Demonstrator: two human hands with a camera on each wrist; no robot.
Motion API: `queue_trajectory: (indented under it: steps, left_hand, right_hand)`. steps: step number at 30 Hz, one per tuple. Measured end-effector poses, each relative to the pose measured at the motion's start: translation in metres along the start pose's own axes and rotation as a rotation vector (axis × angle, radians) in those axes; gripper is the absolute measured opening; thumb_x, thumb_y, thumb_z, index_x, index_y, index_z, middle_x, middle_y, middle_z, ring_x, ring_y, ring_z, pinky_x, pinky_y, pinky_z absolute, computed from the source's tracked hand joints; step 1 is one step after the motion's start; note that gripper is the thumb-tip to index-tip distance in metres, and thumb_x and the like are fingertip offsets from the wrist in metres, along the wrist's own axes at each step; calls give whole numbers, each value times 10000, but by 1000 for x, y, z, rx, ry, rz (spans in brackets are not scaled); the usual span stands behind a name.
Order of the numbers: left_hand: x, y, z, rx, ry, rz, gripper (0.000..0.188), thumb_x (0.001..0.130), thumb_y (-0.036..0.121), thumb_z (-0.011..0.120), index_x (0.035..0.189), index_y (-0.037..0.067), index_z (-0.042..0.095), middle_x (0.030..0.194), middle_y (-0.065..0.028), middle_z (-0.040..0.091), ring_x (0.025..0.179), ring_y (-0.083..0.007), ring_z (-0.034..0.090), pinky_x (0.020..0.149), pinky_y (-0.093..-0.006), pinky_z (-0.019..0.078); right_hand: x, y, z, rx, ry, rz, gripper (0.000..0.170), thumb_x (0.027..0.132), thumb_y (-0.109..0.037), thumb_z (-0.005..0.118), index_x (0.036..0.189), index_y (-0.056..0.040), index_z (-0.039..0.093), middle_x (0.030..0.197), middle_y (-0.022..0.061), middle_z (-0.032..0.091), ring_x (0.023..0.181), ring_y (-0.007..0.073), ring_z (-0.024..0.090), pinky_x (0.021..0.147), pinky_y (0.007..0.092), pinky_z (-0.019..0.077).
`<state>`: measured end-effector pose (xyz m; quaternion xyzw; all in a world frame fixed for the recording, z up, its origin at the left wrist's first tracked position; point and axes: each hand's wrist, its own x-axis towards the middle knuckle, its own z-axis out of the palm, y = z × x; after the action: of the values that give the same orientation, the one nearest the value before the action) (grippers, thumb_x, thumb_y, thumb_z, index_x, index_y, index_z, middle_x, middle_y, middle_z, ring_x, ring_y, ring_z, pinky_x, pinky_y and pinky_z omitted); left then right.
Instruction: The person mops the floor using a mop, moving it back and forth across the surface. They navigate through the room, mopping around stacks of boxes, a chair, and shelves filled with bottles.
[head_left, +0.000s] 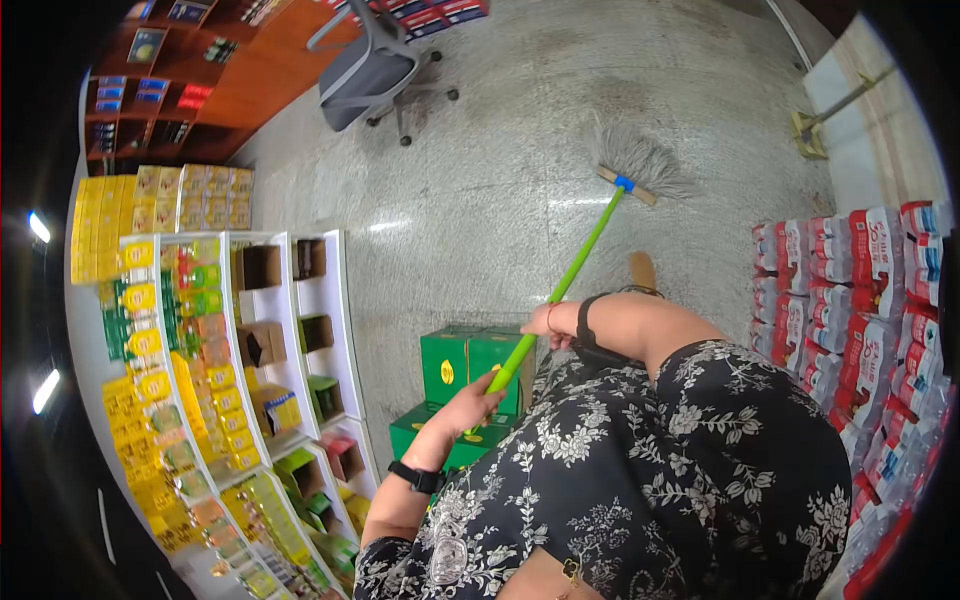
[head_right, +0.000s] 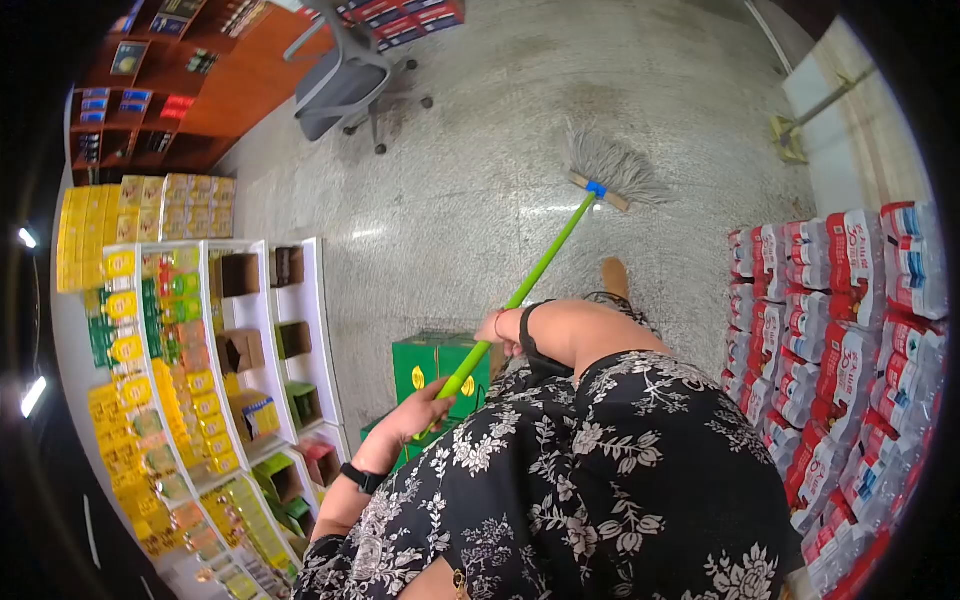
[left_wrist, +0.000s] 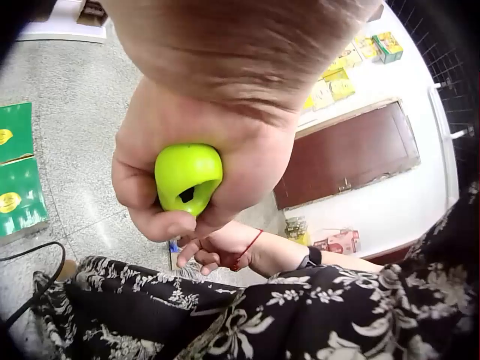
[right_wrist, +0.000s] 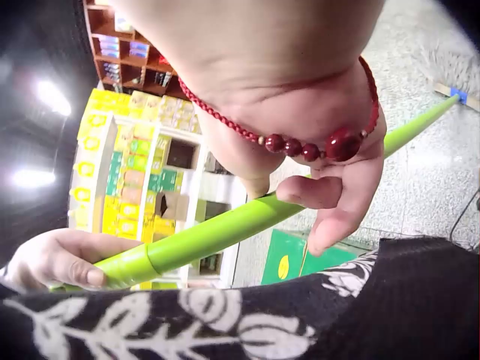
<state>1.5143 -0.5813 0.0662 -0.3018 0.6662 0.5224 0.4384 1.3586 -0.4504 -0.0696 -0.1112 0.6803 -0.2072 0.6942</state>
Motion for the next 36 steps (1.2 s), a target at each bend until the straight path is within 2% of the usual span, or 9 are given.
queue_trajectory:
  steps: [5,11,12,17,21,23,29,35,36]
  left_hand:
    - [-35,-43,-7,-129,19,-27,514,859,166,506,1320,48,311,639,5,447,474,-87,411,448,-215,363]
    - [-11,-4,-8,-189,29,-18,509,859,151,495,1314,22,307,639,-1,455,477,-84,429,439,-215,364]
    - [0,3,-6,-220,61,-3,407,864,141,469,1243,22,379,648,-7,450,449,-86,403,415,-205,335]
    - [66,95,0,-185,21,39,366,866,170,473,1196,26,410,680,-13,455,469,-82,409,420,-208,352]
    - [139,183,16,-274,47,79,301,868,192,481,1112,20,436,723,-20,449,524,-89,416,433,-217,377]
    - [172,231,23,-289,46,108,292,868,194,483,1095,17,437,727,-24,446,550,-95,420,438,-221,383]
    - [257,343,20,-303,43,157,293,867,199,483,1081,3,436,743,-46,441,611,-114,431,453,-235,402]
    - [283,389,-1,-311,56,189,367,855,208,491,1135,-16,412,742,-62,463,584,-129,447,466,-252,418]
    - [283,389,-5,-296,59,165,311,858,208,492,1080,-1,428,730,-46,451,565,-120,433,456,-242,406]
  right_hand:
    - [5,-25,38,-94,-98,-30,514,843,-459,451,1045,8,524,640,127,584,406,186,509,352,327,439]
    - [30,-29,12,7,28,-18,452,833,-397,459,982,17,562,666,148,597,412,211,530,371,344,473]
    - [31,-28,-3,5,27,-16,452,833,-397,459,982,17,562,666,148,597,412,211,530,371,344,473]
    - [29,-8,-104,108,204,-56,351,811,-287,445,932,10,588,696,156,608,475,238,565,391,352,485]
    - [55,24,-211,102,286,-21,345,813,-287,444,905,12,590,722,146,611,505,240,574,407,351,495]
    - [67,40,-266,-174,343,-100,336,810,-284,450,890,12,588,745,132,612,530,237,579,437,346,510]
    - [65,54,-406,-196,457,-31,312,821,-261,451,922,7,575,789,124,607,637,223,599,483,340,525]
    - [54,34,-456,-78,533,-50,392,844,-344,475,1021,1,542,854,121,604,678,224,600,486,355,525]
    - [58,31,-458,-80,490,-41,312,823,-204,480,1041,7,552,943,144,595,765,243,612,584,359,534]
